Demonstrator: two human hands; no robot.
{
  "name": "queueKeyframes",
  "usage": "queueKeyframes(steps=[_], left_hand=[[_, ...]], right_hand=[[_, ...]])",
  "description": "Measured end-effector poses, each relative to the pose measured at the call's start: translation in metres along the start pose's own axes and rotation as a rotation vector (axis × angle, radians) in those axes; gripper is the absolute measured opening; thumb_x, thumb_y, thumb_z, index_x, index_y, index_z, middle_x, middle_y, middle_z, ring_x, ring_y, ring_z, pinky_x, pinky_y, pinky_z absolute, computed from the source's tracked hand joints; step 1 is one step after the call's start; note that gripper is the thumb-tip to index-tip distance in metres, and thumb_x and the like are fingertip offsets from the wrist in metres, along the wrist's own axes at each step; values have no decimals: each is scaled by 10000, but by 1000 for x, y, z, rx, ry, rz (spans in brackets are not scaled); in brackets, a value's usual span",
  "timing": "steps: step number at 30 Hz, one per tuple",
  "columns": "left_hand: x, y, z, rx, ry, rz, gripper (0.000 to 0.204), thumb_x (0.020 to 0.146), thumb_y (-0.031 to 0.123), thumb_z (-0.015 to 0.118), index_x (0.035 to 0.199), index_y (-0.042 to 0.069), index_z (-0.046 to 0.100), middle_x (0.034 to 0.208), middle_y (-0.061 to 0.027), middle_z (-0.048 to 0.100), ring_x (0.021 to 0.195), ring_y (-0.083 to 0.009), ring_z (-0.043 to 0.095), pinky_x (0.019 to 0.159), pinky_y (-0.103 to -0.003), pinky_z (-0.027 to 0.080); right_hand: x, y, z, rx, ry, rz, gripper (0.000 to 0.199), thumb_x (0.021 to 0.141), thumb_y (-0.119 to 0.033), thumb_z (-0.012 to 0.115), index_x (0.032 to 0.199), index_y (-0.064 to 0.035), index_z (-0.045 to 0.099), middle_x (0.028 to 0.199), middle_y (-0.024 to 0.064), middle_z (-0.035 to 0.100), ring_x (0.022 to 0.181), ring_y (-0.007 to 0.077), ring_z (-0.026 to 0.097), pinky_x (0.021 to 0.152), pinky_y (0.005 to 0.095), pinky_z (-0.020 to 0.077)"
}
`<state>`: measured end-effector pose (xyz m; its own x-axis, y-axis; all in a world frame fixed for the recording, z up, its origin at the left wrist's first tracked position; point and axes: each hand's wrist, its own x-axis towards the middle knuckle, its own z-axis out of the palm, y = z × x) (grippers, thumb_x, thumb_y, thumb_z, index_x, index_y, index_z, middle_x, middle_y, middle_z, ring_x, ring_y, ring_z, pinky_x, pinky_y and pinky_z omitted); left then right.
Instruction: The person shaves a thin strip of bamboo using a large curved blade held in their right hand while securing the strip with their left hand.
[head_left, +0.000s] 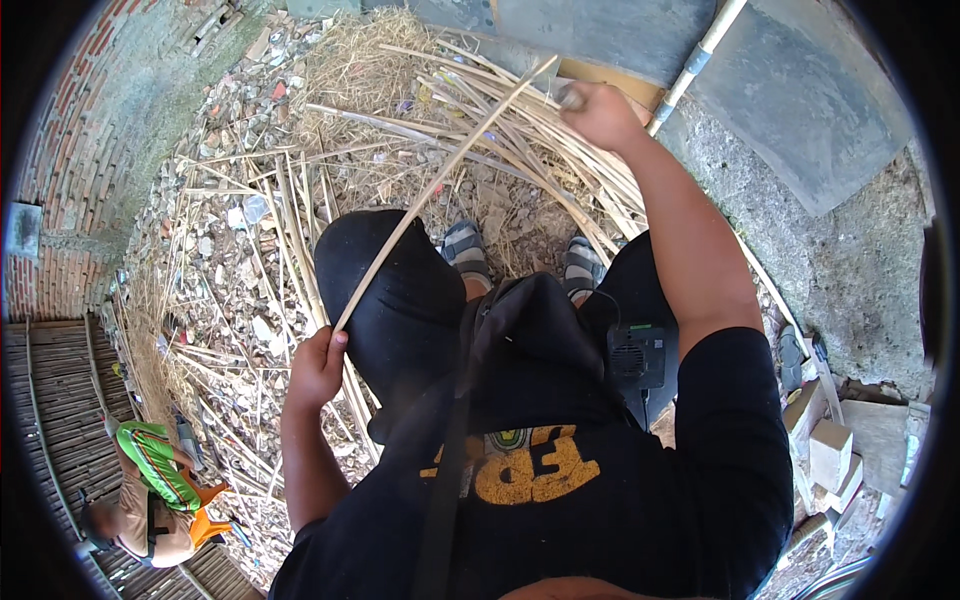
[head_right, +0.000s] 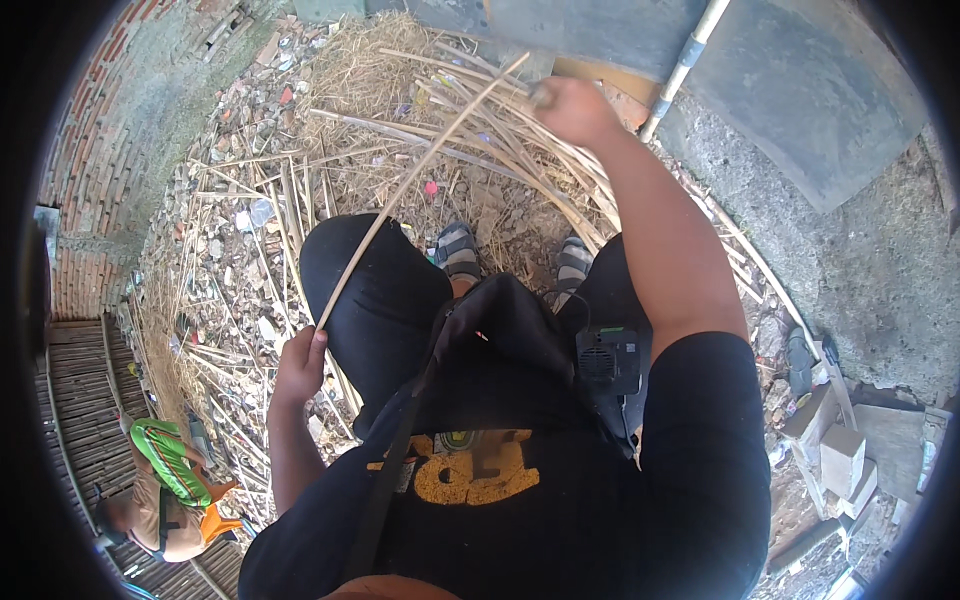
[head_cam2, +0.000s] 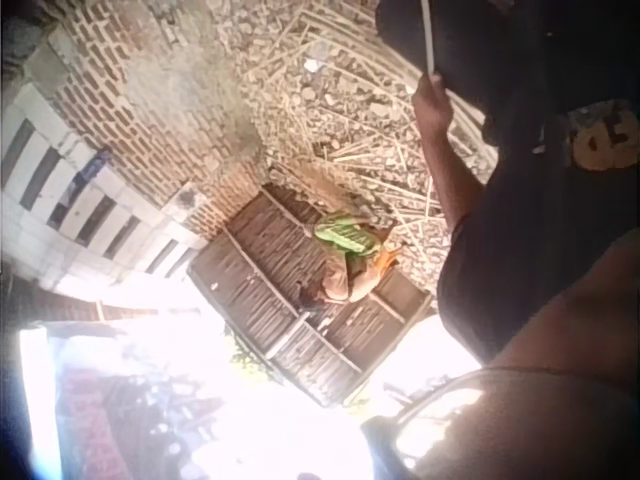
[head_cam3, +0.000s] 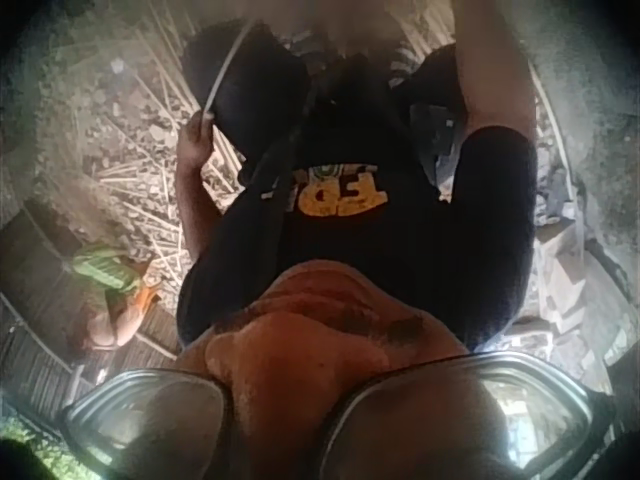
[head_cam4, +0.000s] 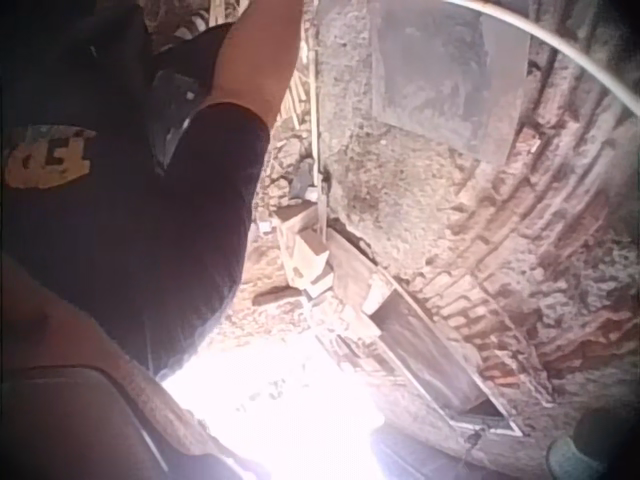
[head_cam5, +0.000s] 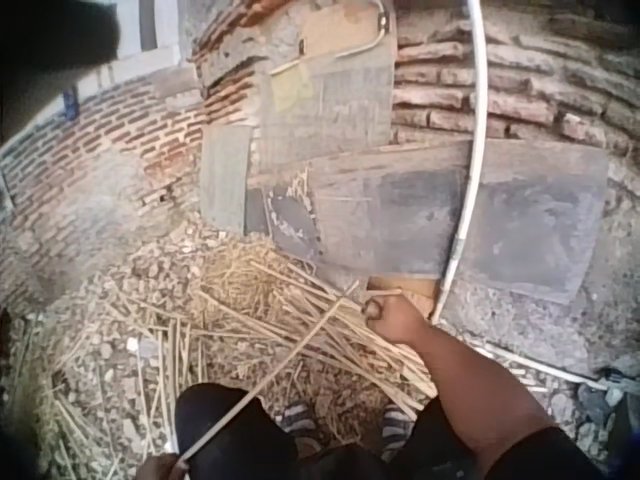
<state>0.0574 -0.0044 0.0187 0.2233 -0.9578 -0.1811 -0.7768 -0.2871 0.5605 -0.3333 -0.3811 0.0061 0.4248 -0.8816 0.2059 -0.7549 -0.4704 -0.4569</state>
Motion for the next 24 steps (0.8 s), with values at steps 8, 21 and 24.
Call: queueKeyframes(steps=[8, 21, 24], left_hand=[[-8, -17, 14, -284, -41, -77, 537, 1082, 452, 429, 768, 19, 484, 618, -34, 418, 633, -135, 382, 583, -354, 364], [-9, -27, 14, -413, -49, -137, 467, 1084, 398, 433, 772, 54, 485, 618, 20, 398, 588, -92, 360, 544, -307, 311], [-10, -17, 15, -340, -23, -109, 434, 1072, 339, 494, 768, 29, 491, 607, -3, 438, 600, -102, 389, 553, -321, 342]], right_hand=[[7, 53, -6, 401, 50, 672, 480, 802, -398, 742, 1116, -39, 690, 885, 116, 717, 812, 251, 688, 767, 383, 518], [4, 9, -19, 387, 31, 427, 529, 816, -396, 738, 1193, -28, 686, 930, 162, 719, 889, 287, 678, 847, 393, 504], [1, 4, -22, 390, 13, 428, 533, 819, -391, 740, 1190, -12, 686, 928, 159, 717, 878, 274, 676, 842, 386, 503]])
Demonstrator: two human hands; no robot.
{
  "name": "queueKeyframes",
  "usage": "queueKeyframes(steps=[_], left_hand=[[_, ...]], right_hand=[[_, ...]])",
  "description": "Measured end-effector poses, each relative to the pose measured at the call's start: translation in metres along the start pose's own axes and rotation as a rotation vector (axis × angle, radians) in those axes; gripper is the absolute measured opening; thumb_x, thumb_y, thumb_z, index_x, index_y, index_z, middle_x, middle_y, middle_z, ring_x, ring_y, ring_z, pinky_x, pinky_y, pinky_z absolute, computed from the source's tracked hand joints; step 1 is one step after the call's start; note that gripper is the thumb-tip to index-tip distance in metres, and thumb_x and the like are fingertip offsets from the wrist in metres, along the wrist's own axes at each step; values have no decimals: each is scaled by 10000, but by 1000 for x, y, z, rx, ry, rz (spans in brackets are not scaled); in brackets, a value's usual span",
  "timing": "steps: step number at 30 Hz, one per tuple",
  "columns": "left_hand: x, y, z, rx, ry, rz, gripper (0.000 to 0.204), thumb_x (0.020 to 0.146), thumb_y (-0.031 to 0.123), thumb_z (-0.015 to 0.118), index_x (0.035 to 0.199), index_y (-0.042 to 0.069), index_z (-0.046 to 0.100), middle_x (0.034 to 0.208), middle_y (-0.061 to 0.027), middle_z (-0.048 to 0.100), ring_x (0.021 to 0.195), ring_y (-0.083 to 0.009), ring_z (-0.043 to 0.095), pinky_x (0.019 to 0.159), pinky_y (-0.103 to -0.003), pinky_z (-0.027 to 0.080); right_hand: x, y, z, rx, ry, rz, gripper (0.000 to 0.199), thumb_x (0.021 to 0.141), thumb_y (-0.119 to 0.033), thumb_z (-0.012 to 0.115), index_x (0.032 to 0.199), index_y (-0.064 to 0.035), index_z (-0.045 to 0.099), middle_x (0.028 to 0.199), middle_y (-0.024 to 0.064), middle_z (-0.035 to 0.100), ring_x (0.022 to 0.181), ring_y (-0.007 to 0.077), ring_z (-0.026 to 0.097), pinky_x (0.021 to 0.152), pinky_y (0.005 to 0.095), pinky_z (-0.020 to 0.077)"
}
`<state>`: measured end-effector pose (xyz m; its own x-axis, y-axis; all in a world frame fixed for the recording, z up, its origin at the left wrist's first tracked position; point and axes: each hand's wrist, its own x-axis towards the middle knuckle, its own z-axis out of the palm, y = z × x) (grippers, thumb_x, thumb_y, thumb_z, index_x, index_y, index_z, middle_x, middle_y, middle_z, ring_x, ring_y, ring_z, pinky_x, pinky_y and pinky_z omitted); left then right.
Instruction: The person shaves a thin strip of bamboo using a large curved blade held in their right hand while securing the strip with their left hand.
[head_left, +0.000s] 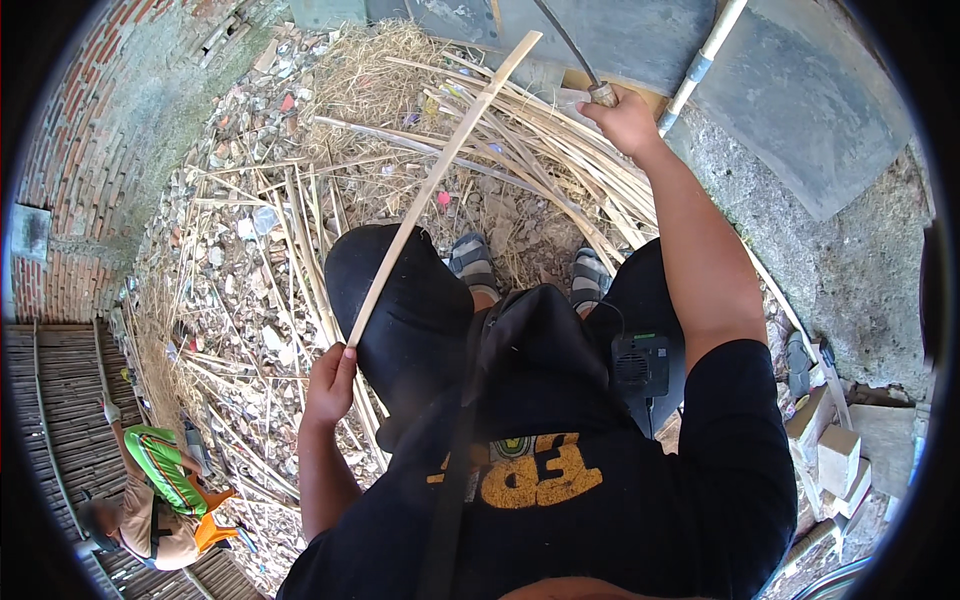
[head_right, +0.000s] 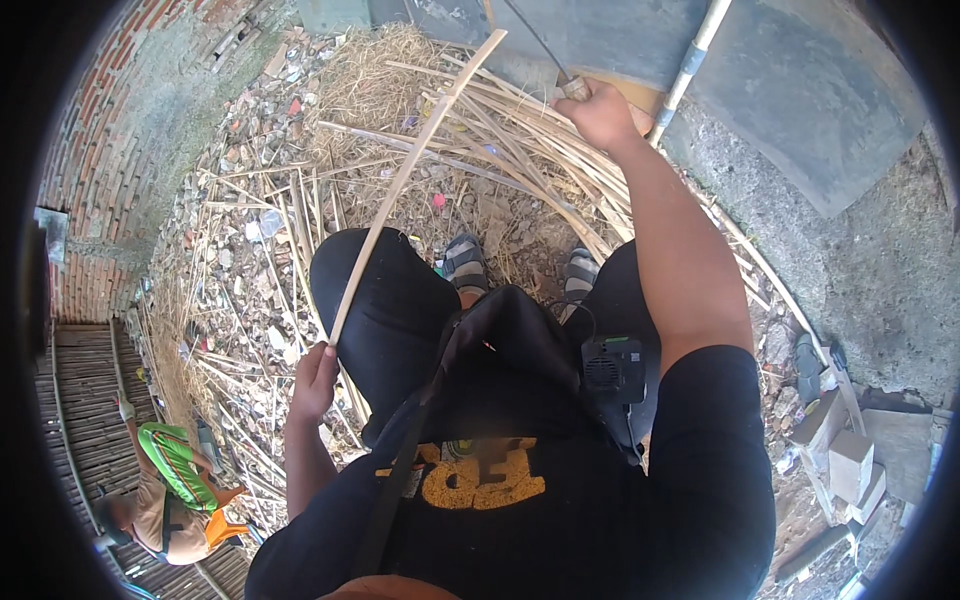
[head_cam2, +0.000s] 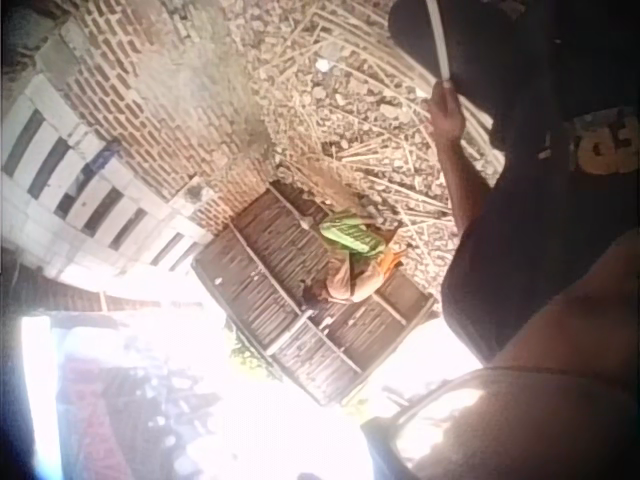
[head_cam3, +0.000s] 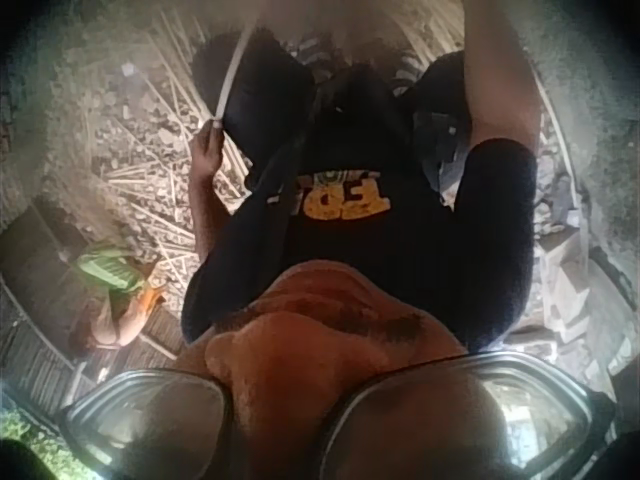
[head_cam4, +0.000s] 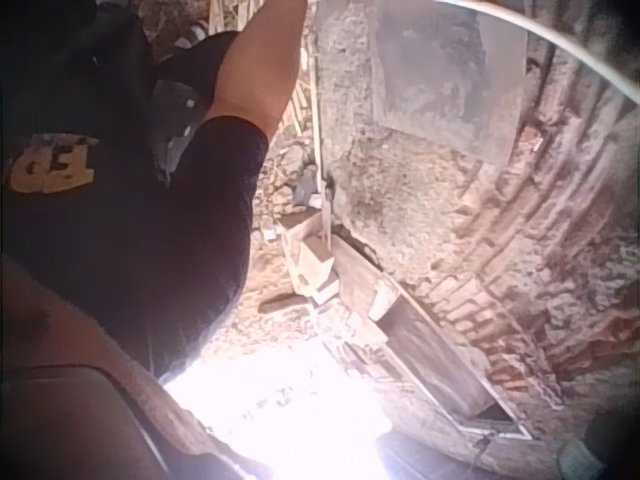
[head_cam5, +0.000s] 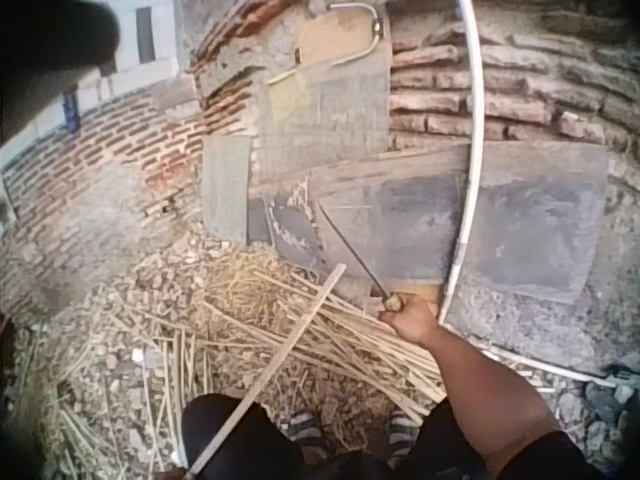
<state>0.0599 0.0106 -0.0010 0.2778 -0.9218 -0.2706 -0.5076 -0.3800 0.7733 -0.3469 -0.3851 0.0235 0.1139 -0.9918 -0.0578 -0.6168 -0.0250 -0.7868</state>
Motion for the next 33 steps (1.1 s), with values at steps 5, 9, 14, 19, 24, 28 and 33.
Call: queueKeyframes(steps=[5, 9, 14, 19, 24, 28, 33], left_hand=[[-4, 11, 6, 44, 74, 32, 369, 1049, 280, 568, 800, 11, 533, 610, -7, 474, 610, -87, 406, 549, -307, 362], [-6, 18, 6, 86, 102, 61, 352, 1045, 291, 579, 842, 4, 576, 622, -4, 494, 616, -83, 417, 553, -299, 369], [-8, 20, 5, 162, 126, 50, 352, 1036, 304, 591, 863, -3, 598, 607, -48, 528, 577, -117, 460, 542, -323, 387], [-8, 38, 7, 282, 195, 16, 354, 1024, 301, 601, 853, -8, 613, 602, -135, 557, 528, -202, 516, 532, -362, 407], [-8, 52, 10, 348, 251, 18, 325, 1011, 278, 613, 853, -6, 618, 624, -159, 580, 528, -269, 550, 536, -389, 420], [-7, 54, 11, 367, 271, 43, 308, 1011, 262, 606, 865, -9, 613, 645, -173, 593, 545, -318, 578, 541, -411, 425], [-5, 56, 12, 457, 289, 83, 301, 1019, 242, 581, 846, -4, 589, 654, -191, 591, 572, -376, 591, 543, -435, 427]], right_hand=[[2, 6, 1, 56, -5, 11, 507, 829, -362, 744, 1183, -4, 689, 929, 135, 720, 862, 233, 669, 827, 368, 503], [5, 9, 4, 111, 8, -10, 499, 837, -355, 743, 1188, -5, 686, 939, 128, 723, 861, 224, 668, 825, 367, 504], [4, 2, 4, -11, -16, -10, 524, 841, -391, 741, 1194, -8, 682, 935, 155, 721, 865, 263, 675, 831, 378, 506], [1, 2, 3, -40, 7, -60, 535, 843, -411, 739, 1198, -15, 681, 920, 180, 719, 882, 294, 684, 843, 394, 508], [-7, -8, 1, -60, 8, -99, 528, 844, -415, 745, 1190, -22, 682, 930, 184, 720, 895, 296, 687, 849, 398, 512], [-18, -20, 1, -81, 1, -127, 517, 849, -410, 748, 1187, -24, 682, 951, 182, 726, 910, 300, 692, 853, 402, 516], [-17, -16, 7, -139, -5, -221, 495, 856, -408, 745, 1180, -39, 688, 983, 200, 729, 942, 321, 697, 867, 403, 521]])
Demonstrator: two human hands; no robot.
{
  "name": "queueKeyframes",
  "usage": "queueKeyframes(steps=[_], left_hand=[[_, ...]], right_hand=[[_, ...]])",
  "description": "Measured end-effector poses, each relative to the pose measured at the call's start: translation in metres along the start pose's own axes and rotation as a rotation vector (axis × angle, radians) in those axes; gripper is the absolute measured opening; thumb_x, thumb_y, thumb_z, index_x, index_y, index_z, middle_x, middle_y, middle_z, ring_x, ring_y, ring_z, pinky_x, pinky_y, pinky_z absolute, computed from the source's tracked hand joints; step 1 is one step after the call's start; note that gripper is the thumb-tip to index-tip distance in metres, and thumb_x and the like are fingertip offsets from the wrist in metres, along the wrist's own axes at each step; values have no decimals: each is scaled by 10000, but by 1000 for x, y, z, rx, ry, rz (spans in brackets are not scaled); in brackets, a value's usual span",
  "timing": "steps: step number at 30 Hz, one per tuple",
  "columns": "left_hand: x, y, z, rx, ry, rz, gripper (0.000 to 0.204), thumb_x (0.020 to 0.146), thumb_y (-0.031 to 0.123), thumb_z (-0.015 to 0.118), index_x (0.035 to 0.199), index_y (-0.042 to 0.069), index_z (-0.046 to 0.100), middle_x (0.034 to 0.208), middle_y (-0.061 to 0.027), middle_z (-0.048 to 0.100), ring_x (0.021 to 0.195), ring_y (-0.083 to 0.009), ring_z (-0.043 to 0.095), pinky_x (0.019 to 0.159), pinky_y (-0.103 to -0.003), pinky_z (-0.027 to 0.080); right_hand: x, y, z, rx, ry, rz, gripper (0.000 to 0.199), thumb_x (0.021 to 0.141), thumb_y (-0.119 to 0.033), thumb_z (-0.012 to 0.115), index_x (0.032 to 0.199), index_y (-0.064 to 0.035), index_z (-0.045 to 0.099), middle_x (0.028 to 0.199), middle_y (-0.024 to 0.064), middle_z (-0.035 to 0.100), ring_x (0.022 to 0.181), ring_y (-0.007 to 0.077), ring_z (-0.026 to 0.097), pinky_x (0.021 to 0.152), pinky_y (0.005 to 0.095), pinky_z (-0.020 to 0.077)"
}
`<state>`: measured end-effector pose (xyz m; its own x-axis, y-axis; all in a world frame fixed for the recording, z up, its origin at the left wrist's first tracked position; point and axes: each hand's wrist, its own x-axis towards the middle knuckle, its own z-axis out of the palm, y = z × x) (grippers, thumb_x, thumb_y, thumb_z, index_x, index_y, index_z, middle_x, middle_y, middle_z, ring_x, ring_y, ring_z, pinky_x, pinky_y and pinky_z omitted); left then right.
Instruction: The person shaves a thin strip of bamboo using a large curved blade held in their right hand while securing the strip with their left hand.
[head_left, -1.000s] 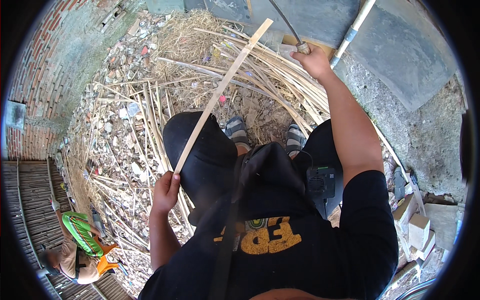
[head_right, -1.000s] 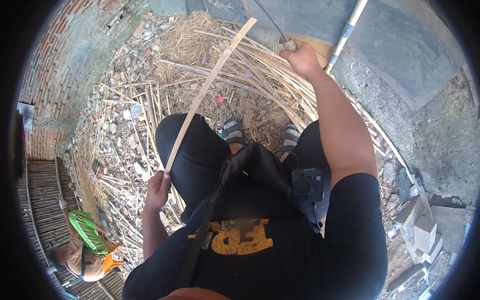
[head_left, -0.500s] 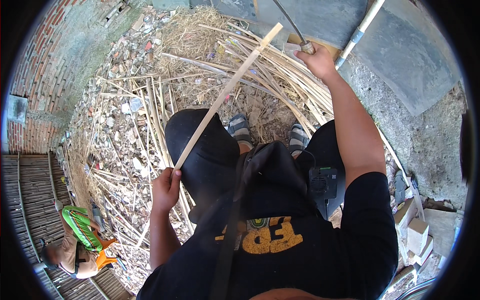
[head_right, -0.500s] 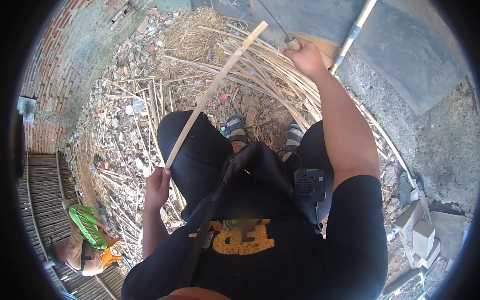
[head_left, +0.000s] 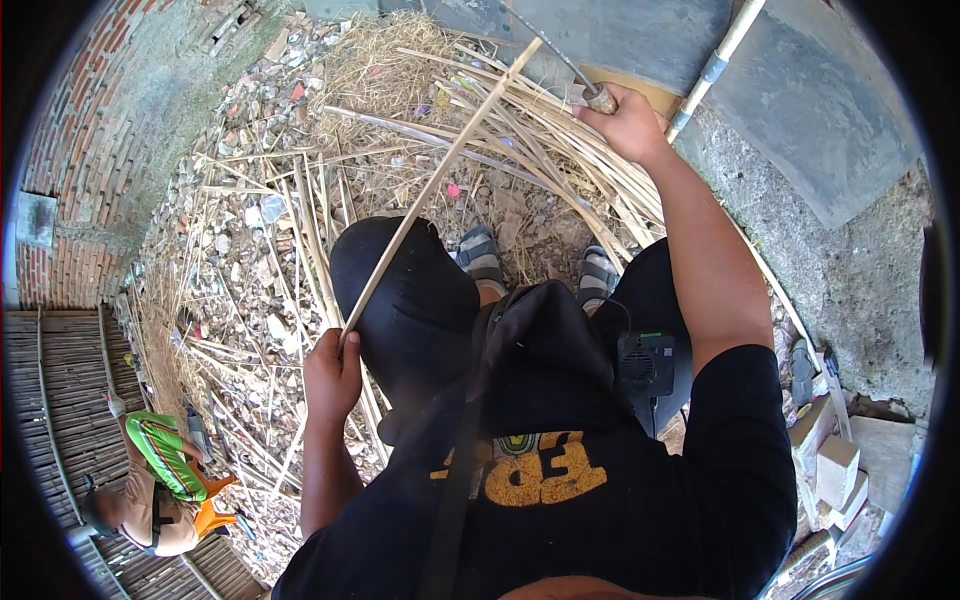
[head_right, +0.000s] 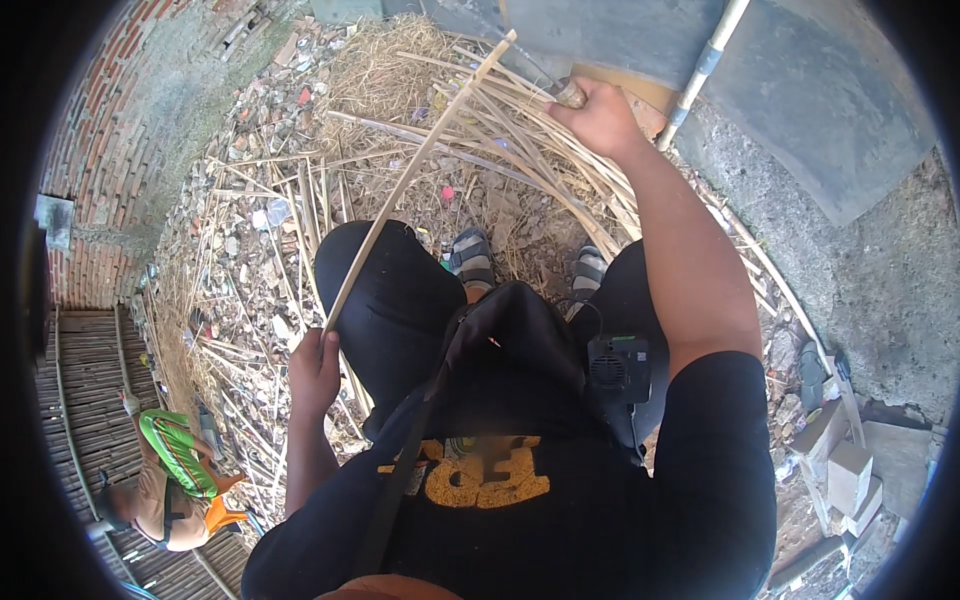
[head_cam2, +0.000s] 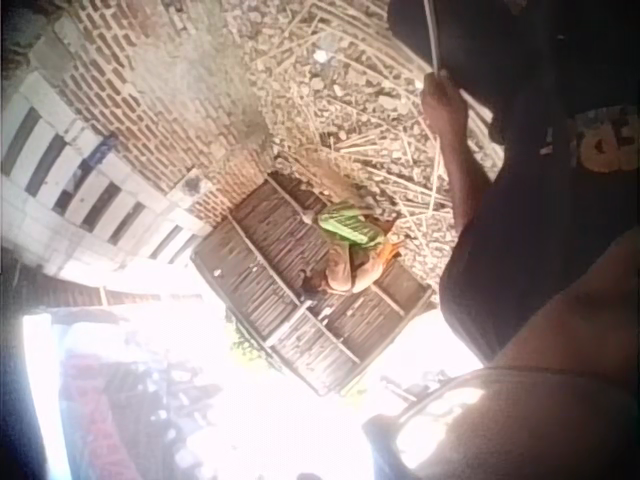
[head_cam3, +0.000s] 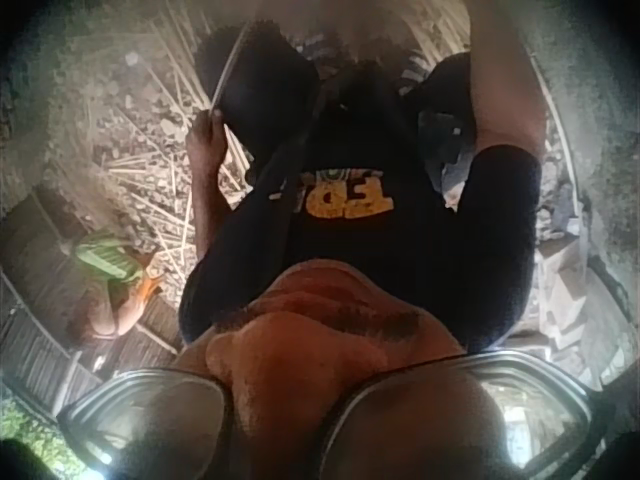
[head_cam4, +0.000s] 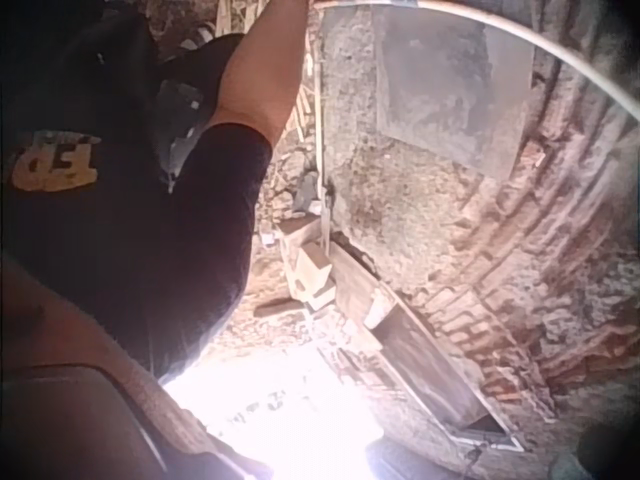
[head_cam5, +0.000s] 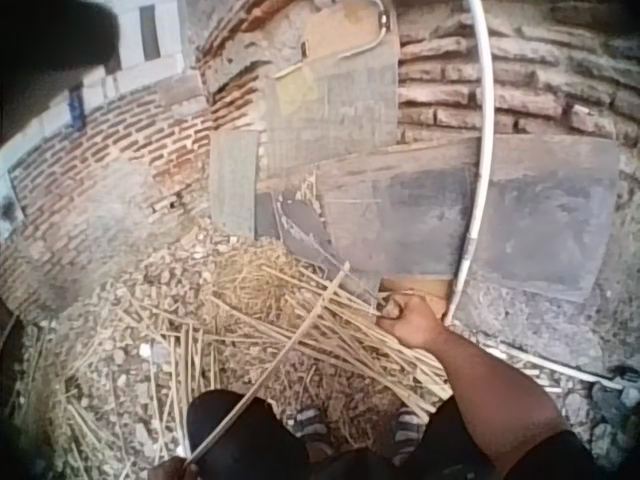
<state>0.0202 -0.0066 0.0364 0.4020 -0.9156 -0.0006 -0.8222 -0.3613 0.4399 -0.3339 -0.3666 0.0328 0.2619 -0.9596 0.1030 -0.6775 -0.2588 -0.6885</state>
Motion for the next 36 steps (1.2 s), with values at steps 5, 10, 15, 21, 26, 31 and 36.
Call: queueKeyframes(steps=[5, 10, 15, 21, 26, 31, 36], left_hand=[[1, 3, 2, 47, 50, 42, 264, 1022, 215, 563, 868, 1, 580, 664, -207, 596, 601, -420, 598, 551, -474, 431], [0, 2, 7, 83, 102, 53, 223, 1019, 191, 555, 900, 5, 583, 696, -218, 612, 629, -431, 609, 562, -501, 436], [-2, 0, 9, 89, 129, 123, 215, 1016, 192, 560, 924, 1, 596, 743, -221, 627, 648, -436, 614, 572, -501, 449], [-5, 4, 9, 97, 128, 82, 283, 1043, 254, 513, 948, 7, 614, 769, -200, 638, 688, -429, 625, 606, -500, 467], [-10, 1, 12, 53, 120, 38, 332, 1069, 274, 444, 954, 18, 620, 822, -215, 645, 740, -435, 628, 631, -511, 465], [-13, -3, 18, 82, 105, 62, 351, 1077, 272, 415, 922, 18, 601, 819, -226, 643, 726, -450, 616, 612, -533, 440], [-11, 2, 12, 52, 16, 15, 363, 1078, 285, 417, 889, 19, 577, 743, -241, 618, 681, -470, 598, 598, -548, 420]], right_hand=[[-1, 5, 15, 24, -37, -175, 471, 847, -393, 750, 1176, -60, 697, 976, 213, 719, 923, 342, 693, 856, 408, 526], [-9, -11, 18, -61, -133, -214, 395, 869, -358, 754, 1106, -47, 703, 945, 204, 710, 869, 323, 681, 816, 398, 521], [-11, -14, 24, -101, -175, -293, 336, 848, -333, 769, 1030, -57, 711, 767, 189, 662, 717, 321, 650, 693, 412, 503], [-16, -15, 29, -107, -163, -351, 299, 837, -305, 773, 1002, -64, 709, 708, 180, 633, 674, 335, 634, 658, 422, 489], [-17, -20, 28, -151, -195, -428, 265, 810, -261, 769, 974, -65, 699, 752, 189, 661, 744, 379, 663, 693, 453, 513], [-19, -21, 36, -267, -276, -433, 300, 805, -286, 735, 1050, -115, 710, 853, 179, 704, 843, 377, 690, 758, 485, 553], [-23, -29, 34, -276, -316, -394, 330, 804, -282, 733, 1095, -129, 709, 858, 179, 703, 861, 380, 687, 772, 494, 550]])
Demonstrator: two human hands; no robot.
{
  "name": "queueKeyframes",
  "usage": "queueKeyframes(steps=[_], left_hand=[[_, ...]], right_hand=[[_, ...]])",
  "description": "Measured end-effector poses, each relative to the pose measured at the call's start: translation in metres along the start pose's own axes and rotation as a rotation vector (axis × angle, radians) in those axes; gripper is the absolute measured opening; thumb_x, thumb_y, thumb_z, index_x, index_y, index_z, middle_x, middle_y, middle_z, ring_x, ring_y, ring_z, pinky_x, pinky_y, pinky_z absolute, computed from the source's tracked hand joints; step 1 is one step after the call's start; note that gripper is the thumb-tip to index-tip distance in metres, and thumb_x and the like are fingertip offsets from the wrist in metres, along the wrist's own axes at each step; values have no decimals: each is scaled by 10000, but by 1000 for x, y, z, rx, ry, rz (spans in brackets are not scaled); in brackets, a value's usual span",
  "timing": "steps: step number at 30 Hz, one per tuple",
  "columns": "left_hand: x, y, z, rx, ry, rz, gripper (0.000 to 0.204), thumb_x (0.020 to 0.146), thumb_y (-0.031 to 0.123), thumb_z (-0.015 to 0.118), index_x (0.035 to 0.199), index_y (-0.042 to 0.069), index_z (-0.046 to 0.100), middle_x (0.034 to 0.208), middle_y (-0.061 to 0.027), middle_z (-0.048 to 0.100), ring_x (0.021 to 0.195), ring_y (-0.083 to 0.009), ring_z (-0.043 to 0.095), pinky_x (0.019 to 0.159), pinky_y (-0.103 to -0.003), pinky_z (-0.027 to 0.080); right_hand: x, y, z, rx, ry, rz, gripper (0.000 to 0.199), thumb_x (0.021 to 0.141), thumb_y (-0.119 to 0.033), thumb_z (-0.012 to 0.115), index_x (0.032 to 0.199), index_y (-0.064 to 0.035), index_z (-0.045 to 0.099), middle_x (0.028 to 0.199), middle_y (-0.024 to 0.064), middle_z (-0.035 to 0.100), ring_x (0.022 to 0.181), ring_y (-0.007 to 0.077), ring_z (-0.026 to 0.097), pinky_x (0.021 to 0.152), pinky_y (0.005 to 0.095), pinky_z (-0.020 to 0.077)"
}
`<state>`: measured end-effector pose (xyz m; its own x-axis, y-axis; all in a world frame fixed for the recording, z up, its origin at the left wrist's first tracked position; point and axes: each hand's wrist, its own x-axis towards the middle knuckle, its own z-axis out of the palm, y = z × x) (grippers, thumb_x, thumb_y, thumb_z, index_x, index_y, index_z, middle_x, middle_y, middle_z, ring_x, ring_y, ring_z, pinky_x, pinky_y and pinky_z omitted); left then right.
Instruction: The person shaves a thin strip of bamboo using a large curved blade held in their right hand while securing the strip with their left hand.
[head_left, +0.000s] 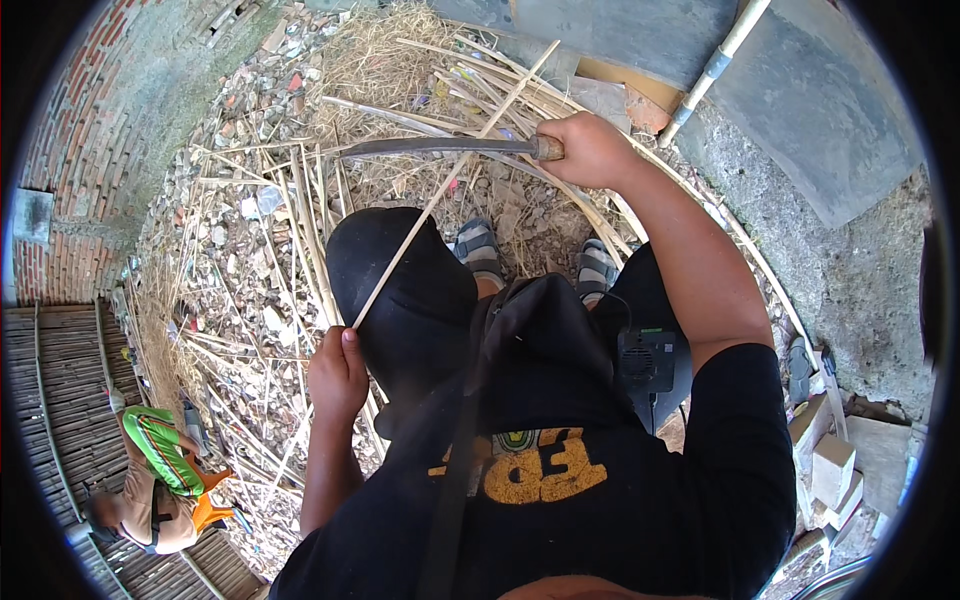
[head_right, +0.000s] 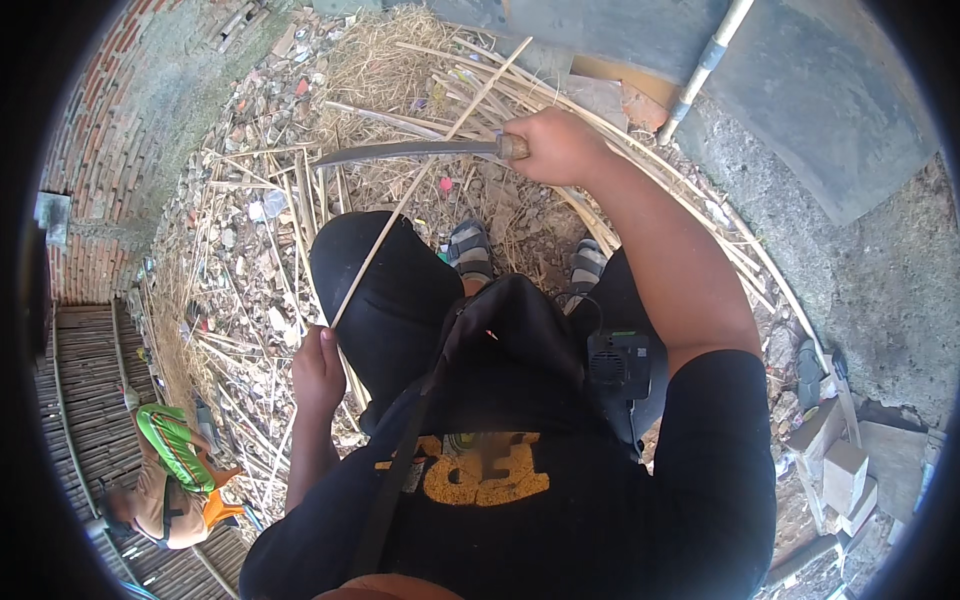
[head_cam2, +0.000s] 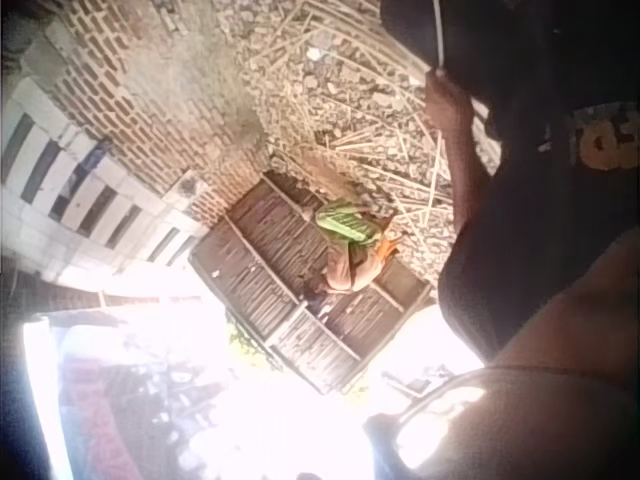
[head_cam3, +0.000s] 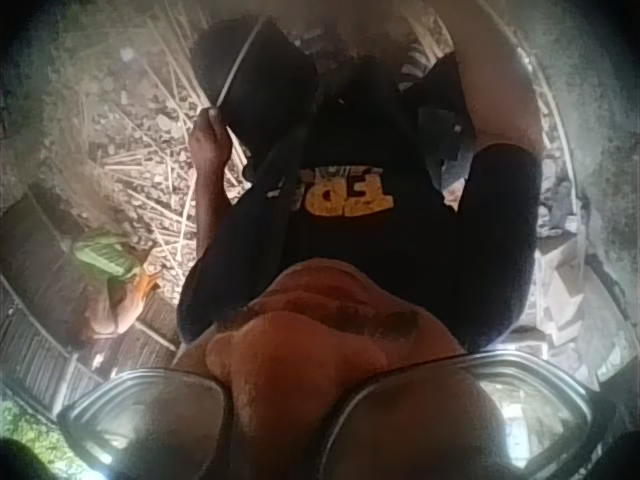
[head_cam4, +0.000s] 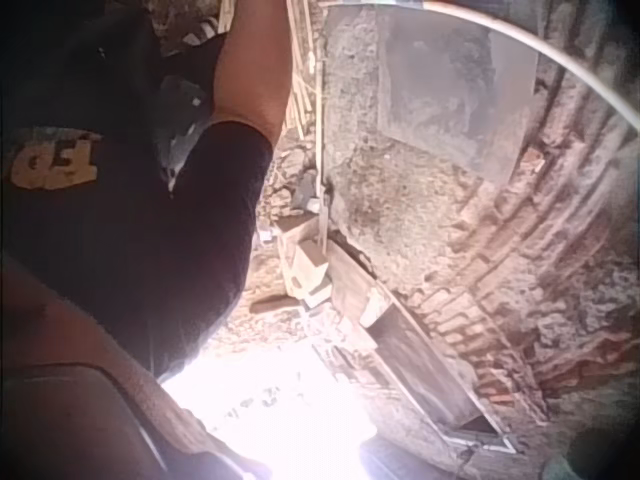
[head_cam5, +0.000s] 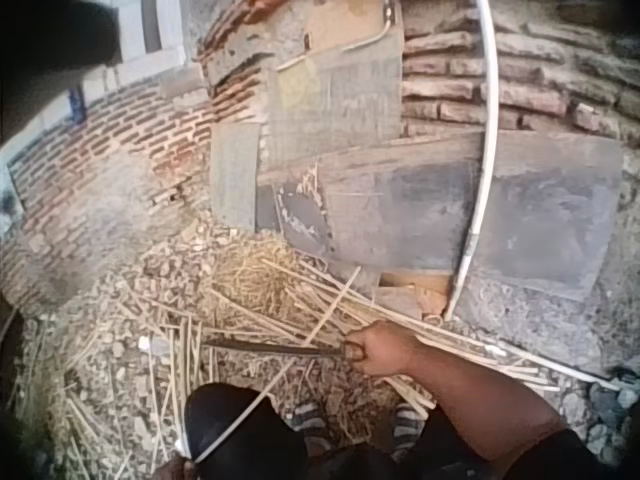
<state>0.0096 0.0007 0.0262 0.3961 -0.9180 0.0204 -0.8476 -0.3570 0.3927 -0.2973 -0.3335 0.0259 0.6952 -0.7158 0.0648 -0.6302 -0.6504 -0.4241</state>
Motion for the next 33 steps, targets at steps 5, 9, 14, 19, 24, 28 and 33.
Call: queueKeyframes(steps=[5, 9, 14, 19, 24, 28, 33], left_hand=[[4, -1, -6, -52, -121, 15, 382, 1079, 302, 419, 867, 12, 547, 692, -259, 593, 673, -492, 584, 599, -554, 416], [6, -1, -5, -31, -144, 2, 394, 1074, 308, 440, 830, 10, 516, 683, -266, 583, 663, -497, 577, 583, -549, 411], [8, -13, 1, -47, -101, 65, 390, 1065, 316, 469, 820, 15, 501, 662, -259, 573, 630, -496, 566, 562, -543, 408], [12, -21, 11, 54, -45, 97, 390, 1060, 332, 477, 814, 31, 505, 664, -250, 579, 616, -490, 575, 555, -549, 417], [7, -20, 13, 177, 1, 96, 372, 1053, 348, 487, 827, 54, 511, 679, -228, 608, 621, -471, 599, 546, -554, 441], [12, -18, 18, 239, 58, 86, 370, 1045, 371, 500, 836, 66, 514, 686, -217, 620, 626, -463, 615, 541, -548, 458], [8, -24, 15, 225, 36, 79, 376, 1041, 393, 500, 848, 72, 527, 695, -221, 623, 637, -468, 619, 551, -560, 459]], right_hand=[[0, 2, 2, -23, -17, -4, 344, 798, -270, 727, 1121, -152, 709, 860, 183, 702, 872, 382, 686, 772, 498, 548], [-1, 7, 11, -13, 53, -56, 257, 787, -254, 756, 937, -65, 670, 750, 200, 655, 772, 407, 661, 708, 498, 520], [0, -3, 6, 46, 32, -46, 256, 786, -248, 755, 934, -60, 664, 755, 199, 655, 776, 405, 659, 712, 490, 521], [5, -1, 8, 38, 0, 40, 288, 805, -283, 725, 1061, -153, 709, 838, 156, 710, 839, 360, 694, 765, 485, 551], [6, -10, 11, 1, -62, 22, 311, 781, -248, 749, 1041, -84, 702, 834, 196, 695, 819, 387, 679, 749, 466, 539], [11, 2, 17, 41, -69, 94, 348, 781, -245, 721, 1101, -110, 711, 891, 173, 713, 878, 358, 692, 793, 456, 551], [11, 2, 22, 114, 49, 122, 407, 789, -231, 729, 1161, -68, 698, 854, 208, 702, 810, 366, 691, 772, 445, 549]])
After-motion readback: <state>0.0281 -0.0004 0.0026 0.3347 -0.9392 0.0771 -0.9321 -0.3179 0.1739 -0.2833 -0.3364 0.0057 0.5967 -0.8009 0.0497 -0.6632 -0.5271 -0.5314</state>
